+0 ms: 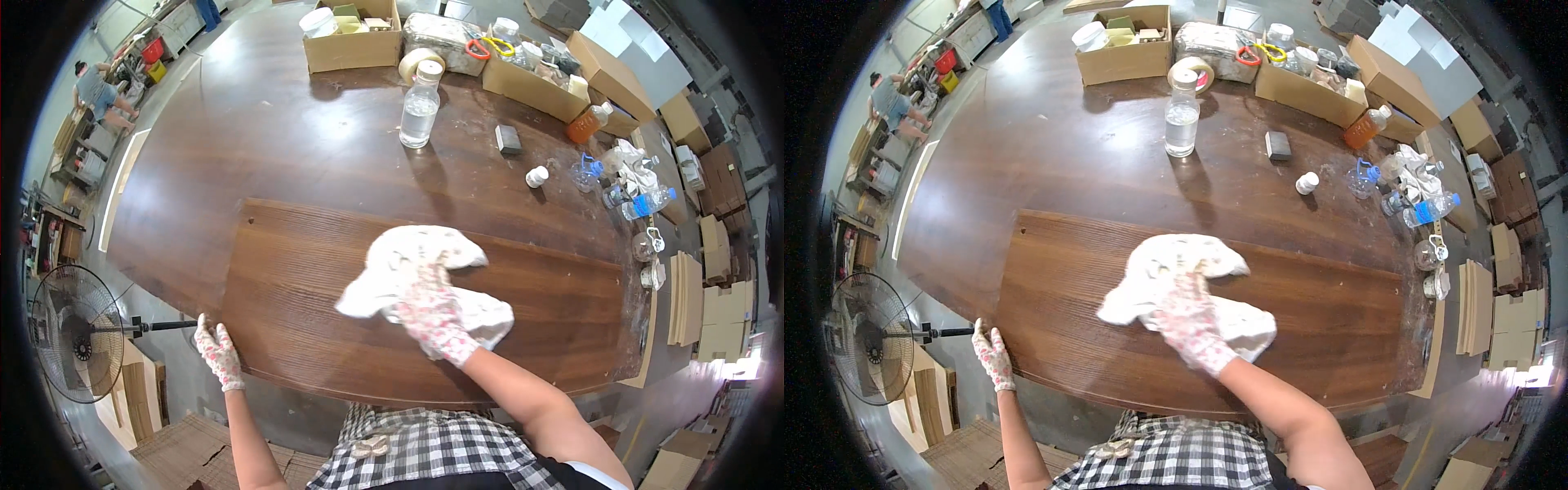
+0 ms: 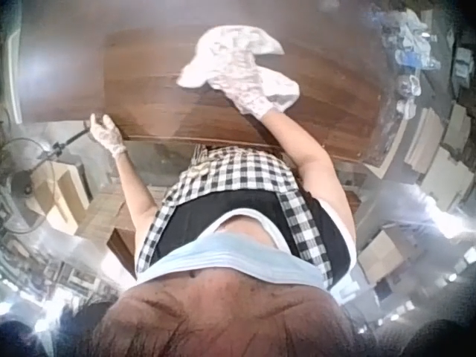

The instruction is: The person wipes a wooden panel with a cloth, applies liquid from a bottle, uses a scraper tool on the wood surface, and places the panel onto a stack of panels.

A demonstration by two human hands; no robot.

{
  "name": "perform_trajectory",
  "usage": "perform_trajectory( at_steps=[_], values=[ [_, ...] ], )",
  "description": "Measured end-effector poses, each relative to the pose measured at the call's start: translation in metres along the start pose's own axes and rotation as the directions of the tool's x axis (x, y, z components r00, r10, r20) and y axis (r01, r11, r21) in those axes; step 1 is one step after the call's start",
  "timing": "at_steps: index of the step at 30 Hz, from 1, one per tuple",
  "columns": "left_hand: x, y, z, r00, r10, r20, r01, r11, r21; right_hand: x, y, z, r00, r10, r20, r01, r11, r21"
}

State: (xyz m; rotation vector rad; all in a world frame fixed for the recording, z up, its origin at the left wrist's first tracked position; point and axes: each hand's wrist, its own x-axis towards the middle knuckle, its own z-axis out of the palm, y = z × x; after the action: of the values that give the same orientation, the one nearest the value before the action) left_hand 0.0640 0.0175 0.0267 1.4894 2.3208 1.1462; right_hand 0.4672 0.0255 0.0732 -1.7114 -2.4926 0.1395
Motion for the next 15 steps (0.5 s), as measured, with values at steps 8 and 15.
perform_trajectory(
  at_steps=[8,15],
  values=[
    [0.004,0.021,0.005,0.960,0.151,0.238,-0.196,0.964,0.182,-0.035,-0.069,0.021,0.940,-0.341,0.021,0.295,0.842,0.452],
    [0.003,0.009,-0.001,0.968,0.129,0.214,-0.201,0.910,0.361,-0.199,0.090,0.016,0.876,0.431,-0.218,-0.448,0.893,-0.037]
  ],
)
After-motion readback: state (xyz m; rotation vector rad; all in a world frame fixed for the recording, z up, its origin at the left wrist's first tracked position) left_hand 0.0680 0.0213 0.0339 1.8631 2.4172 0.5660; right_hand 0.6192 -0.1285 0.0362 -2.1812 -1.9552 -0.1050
